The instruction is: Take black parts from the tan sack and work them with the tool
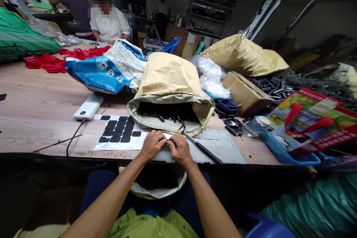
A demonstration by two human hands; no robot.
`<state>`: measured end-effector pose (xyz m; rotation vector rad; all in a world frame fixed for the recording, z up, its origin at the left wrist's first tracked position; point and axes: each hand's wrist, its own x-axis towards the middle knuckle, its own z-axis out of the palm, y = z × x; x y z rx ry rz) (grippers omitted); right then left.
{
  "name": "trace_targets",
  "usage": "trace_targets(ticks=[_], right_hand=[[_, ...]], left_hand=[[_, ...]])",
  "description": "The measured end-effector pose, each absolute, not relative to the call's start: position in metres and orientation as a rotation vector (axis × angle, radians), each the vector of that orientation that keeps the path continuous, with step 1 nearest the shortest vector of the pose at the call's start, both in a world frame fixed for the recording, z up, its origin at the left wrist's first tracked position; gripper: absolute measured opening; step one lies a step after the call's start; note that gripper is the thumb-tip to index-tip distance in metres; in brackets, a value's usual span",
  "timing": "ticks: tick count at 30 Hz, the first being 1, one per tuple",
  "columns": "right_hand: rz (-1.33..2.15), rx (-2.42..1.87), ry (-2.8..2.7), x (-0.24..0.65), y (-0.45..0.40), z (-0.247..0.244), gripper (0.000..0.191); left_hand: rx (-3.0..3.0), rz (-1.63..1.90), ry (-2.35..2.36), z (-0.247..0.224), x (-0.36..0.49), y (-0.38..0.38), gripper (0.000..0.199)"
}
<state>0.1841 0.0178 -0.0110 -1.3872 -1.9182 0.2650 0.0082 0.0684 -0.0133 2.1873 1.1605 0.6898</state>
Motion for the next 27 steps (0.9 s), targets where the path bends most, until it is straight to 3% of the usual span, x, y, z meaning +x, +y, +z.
trace_targets(ticks=[12, 16, 27], right_hand=[[0.401, -1.293, -1.768, 0.1861, 0.0182, -0.0062, 0.008], [0.511, -1.313, -1.725, 0.1886, 0.0195, -0.0066, 0.013], [0.354, -1.393, -1.817, 0.1835, 0.0194, -0.0115, 0.020]], left_hand=[[2.176, 0.749, 1.092, -0.0155, 0.0085, 0.0688, 0.020], [2.124, 0.779, 1.104, -0.0157, 0.0086, 0.0683, 0.018], [2.193, 0.736, 1.107, -0.0135, 0.0109, 0.0664, 0.024]])
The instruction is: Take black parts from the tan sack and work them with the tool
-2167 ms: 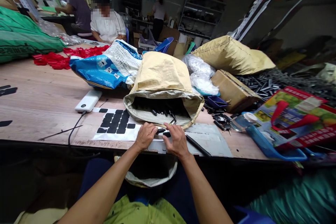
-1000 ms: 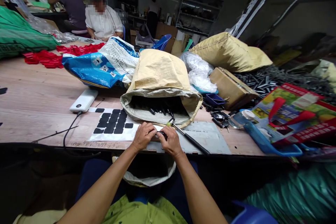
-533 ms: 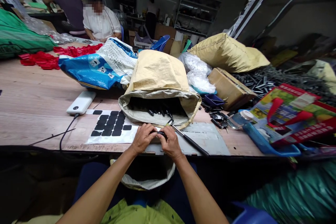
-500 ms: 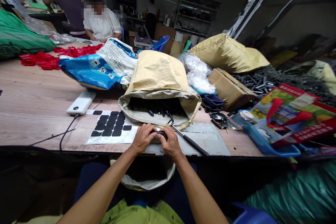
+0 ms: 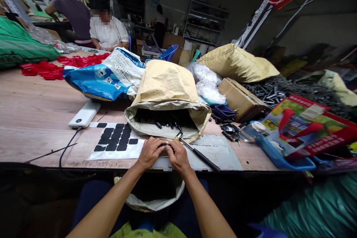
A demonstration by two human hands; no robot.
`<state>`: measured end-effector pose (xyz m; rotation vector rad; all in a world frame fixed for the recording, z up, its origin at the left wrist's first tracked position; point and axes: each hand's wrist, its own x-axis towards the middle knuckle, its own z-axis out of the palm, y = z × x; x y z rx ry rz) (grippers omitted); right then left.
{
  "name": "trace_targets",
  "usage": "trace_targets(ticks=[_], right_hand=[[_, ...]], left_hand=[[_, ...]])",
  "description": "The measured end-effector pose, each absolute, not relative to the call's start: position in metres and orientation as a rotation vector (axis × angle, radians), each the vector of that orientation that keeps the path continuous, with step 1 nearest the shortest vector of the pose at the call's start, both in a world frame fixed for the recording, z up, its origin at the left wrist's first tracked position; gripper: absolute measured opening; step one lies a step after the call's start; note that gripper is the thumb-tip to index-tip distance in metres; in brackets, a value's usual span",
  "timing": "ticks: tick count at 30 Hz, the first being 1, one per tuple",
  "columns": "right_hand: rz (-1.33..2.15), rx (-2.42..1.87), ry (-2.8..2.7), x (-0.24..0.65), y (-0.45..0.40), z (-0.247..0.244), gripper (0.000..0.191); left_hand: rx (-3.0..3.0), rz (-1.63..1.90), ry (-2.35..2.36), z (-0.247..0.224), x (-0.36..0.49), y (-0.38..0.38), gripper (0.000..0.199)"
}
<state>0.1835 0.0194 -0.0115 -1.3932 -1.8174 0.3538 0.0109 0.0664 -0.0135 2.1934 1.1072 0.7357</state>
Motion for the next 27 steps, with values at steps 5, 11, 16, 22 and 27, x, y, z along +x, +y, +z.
trace_targets(ticks=[5, 11, 16, 22, 27], right_hand=[[0.256, -1.425, -1.847, 0.184, 0.019, -0.010, 0.020], [0.257, -1.400, -1.867, 0.184, 0.020, -0.007, 0.020], [0.354, -1.392, -1.784, 0.184, 0.022, -0.004, 0.022], [0.454, -1.353, -1.551, 0.190, 0.018, 0.002, 0.028], [0.455, -1.354, -1.524, 0.191, 0.019, -0.002, 0.032]], left_hand=[[2.330, 0.661, 1.128, -0.015, 0.014, 0.064, 0.024], [2.372, 0.636, 1.074, -0.017, 0.014, 0.062, 0.026], [2.319, 0.682, 1.132, -0.018, 0.014, 0.066, 0.028], [2.161, 0.811, 1.084, 0.004, 0.004, 0.030, 0.031], [2.068, 0.389, 0.930, -0.011, -0.023, -0.032, 0.032]])
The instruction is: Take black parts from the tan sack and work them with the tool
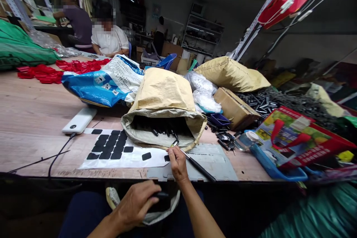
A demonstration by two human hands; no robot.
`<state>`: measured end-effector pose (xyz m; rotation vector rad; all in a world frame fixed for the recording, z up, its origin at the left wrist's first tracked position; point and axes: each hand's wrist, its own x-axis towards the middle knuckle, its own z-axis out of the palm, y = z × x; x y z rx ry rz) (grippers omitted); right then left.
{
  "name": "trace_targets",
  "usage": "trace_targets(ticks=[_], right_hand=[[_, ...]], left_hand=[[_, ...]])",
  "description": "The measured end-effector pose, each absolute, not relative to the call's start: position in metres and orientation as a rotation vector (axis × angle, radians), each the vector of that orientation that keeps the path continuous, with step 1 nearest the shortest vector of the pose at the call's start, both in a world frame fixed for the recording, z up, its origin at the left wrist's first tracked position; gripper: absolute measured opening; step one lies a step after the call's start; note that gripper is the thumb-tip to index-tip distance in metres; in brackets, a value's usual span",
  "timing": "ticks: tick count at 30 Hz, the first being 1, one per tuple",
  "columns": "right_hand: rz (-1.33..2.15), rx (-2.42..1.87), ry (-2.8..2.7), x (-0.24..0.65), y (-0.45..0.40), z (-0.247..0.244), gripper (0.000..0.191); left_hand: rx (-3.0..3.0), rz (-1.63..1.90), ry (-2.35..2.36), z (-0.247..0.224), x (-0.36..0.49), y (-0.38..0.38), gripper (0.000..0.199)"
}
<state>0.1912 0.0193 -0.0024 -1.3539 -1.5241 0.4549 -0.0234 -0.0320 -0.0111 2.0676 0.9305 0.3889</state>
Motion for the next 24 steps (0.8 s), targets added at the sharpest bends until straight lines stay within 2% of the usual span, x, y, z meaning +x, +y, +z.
trace_targets(ticks=[7, 10, 14, 17, 21, 24], right_hand=[[0.441, -1.364, -1.531, 0.189, 0.020, -0.002, 0.031], [0.418, -1.369, -1.536, 0.189, 0.020, -0.004, 0.030], [0.397, -1.366, -1.546, 0.190, 0.021, -0.007, 0.029], [0.396, -1.361, -1.564, 0.190, 0.021, -0.009, 0.028], [0.392, -1.366, -1.585, 0.190, 0.020, -0.009, 0.027], [0.400, -1.375, -1.570, 0.190, 0.020, -0.009, 0.028]], left_hand=[[2.010, -0.168, 1.569, -0.066, -0.033, -0.034, 0.022], [1.977, -0.299, 1.628, -0.072, -0.028, -0.023, 0.026], [2.028, -0.302, 1.586, -0.070, -0.026, -0.027, 0.030], [2.080, -0.199, 1.467, -0.052, -0.025, -0.037, 0.026], [2.024, 0.093, 1.247, 0.004, -0.016, -0.027, 0.021], [1.999, 0.305, 1.111, 0.041, -0.002, 0.012, 0.028]])
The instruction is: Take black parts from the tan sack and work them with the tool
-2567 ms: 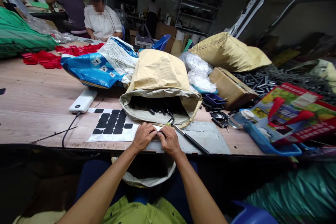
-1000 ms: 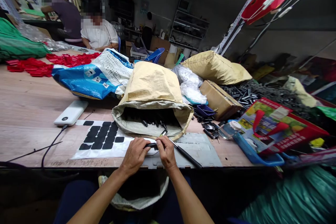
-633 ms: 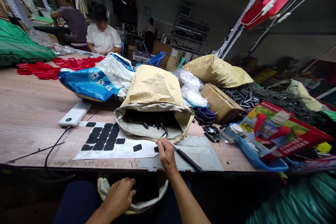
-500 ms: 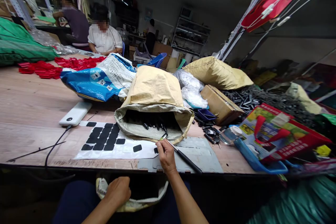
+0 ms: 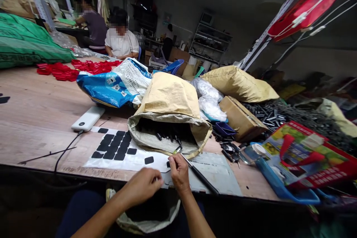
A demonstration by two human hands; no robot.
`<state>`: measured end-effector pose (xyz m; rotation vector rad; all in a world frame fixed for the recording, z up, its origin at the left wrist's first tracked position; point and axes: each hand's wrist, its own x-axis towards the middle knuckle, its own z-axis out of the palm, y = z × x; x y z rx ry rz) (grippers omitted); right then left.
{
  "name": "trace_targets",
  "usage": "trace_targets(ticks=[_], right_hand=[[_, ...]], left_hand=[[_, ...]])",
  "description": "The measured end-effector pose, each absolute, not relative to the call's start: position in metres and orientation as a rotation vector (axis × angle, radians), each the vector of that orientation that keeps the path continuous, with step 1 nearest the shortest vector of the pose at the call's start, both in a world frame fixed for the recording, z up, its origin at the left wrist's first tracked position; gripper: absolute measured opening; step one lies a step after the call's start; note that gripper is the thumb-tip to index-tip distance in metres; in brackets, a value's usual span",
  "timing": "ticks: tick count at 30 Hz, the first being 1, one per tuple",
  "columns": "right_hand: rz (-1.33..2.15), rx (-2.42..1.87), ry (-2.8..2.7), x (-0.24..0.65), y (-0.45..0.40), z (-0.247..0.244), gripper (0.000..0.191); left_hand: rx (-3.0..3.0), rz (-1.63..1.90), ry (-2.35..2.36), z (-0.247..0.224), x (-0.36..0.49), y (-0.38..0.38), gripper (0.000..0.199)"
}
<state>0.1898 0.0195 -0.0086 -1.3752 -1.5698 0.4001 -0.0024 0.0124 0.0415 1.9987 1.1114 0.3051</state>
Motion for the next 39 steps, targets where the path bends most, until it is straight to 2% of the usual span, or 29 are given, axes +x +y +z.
trace_targets(ticks=[4, 9, 11, 13, 17, 21, 24, 27, 30, 33, 39], right_hand=[[0.404, -1.380, -1.520, 0.191, 0.019, -0.009, 0.029], [0.406, -1.371, -1.492, 0.192, 0.020, -0.009, 0.029], [0.406, -1.368, -1.497, 0.192, 0.020, -0.009, 0.029], [0.405, -1.370, -1.499, 0.192, 0.019, -0.009, 0.030], [0.383, -1.369, -1.516, 0.191, 0.018, -0.007, 0.031], [0.247, -1.382, -1.514, 0.193, 0.016, -0.006, 0.026], [-0.001, -1.520, -1.527, 0.207, 0.011, -0.007, 0.018], [-0.204, -1.829, -1.508, 0.230, 0.001, -0.012, 0.018], [-0.193, -1.971, -1.657, 0.253, -0.004, -0.018, 0.024], [-0.156, -1.978, -1.750, 0.266, -0.002, -0.019, 0.021], [-0.064, -1.839, -1.635, 0.249, -0.001, 0.009, 0.023]], left_hand=[[2.035, 0.566, 1.496, 0.054, 0.020, 0.084, 0.027], [1.903, 0.474, 1.934, 0.037, 0.045, 0.143, 0.042], [1.831, 0.411, 2.004, 0.032, 0.050, 0.152, 0.048], [1.796, 0.360, 2.021, 0.028, 0.049, 0.157, 0.047], [1.825, 0.388, 1.934, 0.026, 0.037, 0.149, 0.023], [2.037, 0.670, 1.608, 0.023, 0.023, 0.118, 0.016], [2.215, 0.721, 1.271, 0.011, 0.017, 0.091, 0.014], [2.282, 0.708, 1.150, -0.006, 0.015, 0.078, 0.014], [2.264, 0.734, 1.141, -0.018, 0.014, 0.077, 0.017], [2.253, 0.739, 1.112, -0.022, 0.013, 0.080, 0.021], [2.239, 0.736, 1.113, -0.019, 0.010, 0.082, 0.024]])
